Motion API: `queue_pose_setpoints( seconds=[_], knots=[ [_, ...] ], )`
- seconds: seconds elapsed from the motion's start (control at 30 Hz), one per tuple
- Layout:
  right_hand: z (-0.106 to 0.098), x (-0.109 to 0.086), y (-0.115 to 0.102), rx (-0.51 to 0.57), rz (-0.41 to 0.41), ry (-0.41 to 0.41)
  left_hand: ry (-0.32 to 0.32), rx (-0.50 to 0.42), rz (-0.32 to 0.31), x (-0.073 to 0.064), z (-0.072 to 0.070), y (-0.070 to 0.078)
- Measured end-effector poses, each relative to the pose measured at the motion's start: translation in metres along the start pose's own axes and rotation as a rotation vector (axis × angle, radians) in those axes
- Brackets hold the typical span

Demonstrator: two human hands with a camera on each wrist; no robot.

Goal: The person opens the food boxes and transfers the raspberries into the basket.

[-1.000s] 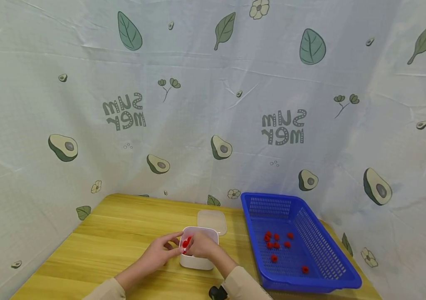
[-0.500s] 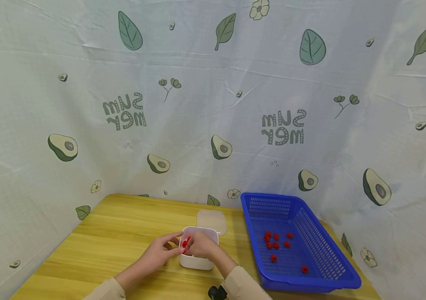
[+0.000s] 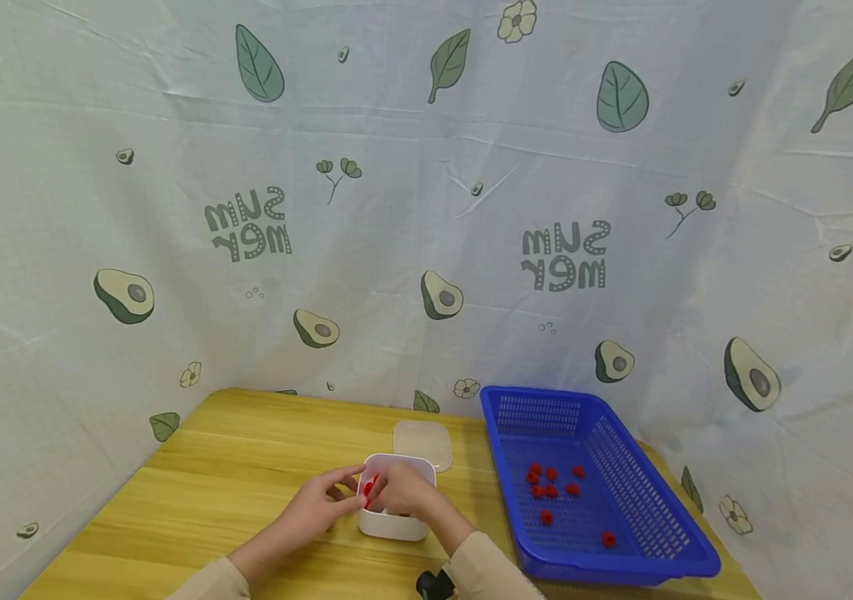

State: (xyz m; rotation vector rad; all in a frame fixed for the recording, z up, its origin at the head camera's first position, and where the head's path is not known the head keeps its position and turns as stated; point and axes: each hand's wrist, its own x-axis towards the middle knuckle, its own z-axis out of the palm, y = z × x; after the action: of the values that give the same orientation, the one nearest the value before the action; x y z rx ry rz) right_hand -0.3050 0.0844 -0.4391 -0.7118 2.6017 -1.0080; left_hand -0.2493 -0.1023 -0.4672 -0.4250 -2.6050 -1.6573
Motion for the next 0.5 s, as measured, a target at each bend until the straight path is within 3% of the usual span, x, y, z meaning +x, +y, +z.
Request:
queue_pose_setpoints(
  seconds=[0.13,0.5],
  knots=[
    [-0.005,0.000,-0.001,0.015,0.048,-0.014,-0.004,0.001,-0.011,0.001,0.000,0.000],
    [-0.020,-0.004,-0.010,0.008,0.066,0.010,-0.007,0.016,-0.011,0.003,0.000,-0.005]
  ],
)
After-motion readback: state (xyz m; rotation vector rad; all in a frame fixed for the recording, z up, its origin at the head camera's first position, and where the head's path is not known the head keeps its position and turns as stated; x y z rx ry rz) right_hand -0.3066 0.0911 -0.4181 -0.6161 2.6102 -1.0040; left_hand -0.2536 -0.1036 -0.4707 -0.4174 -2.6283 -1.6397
